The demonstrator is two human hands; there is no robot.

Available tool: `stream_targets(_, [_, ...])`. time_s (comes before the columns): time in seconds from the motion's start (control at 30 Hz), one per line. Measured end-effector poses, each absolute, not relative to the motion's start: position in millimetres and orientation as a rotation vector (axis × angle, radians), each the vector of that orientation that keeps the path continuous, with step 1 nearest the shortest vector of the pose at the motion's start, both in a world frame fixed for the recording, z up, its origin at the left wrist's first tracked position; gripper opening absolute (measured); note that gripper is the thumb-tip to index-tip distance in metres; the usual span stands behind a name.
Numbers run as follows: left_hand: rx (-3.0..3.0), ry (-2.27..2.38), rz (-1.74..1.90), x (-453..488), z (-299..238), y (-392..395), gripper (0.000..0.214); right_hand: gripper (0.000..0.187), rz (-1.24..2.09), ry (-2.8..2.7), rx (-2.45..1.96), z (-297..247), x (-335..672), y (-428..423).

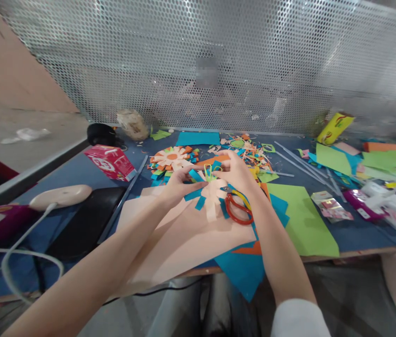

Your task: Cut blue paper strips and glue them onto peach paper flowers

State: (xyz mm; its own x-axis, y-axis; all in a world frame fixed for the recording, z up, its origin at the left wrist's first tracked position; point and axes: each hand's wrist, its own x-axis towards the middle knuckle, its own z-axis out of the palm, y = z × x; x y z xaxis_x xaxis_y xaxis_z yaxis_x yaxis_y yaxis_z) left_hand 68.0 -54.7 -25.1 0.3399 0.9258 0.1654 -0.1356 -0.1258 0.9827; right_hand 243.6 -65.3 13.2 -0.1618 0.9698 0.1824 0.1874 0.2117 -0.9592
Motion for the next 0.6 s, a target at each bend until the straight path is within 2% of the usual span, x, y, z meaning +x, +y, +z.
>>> stream_targets(0.13, [1.359, 0.822, 1.111, 67.8, -26.0, -53.5, 0.047, 0.049, 1.040, -1.556, -1.144, 15.1, 243.7, -65.7])
stream_targets(0.33, [1.388, 0.859, 1.174, 67.3, -20.4, -56.6, 0.051, 0.026, 0.901, -1.515, -1.239, 18.8, 246.7, -66.9])
stream_targets(0.6, [1.443, 0.837, 1.222, 67.6, -18.2, -58.6, 0.049, 0.026, 0.882, -1.516, -1.266, 17.5, 247.0, -64.4])
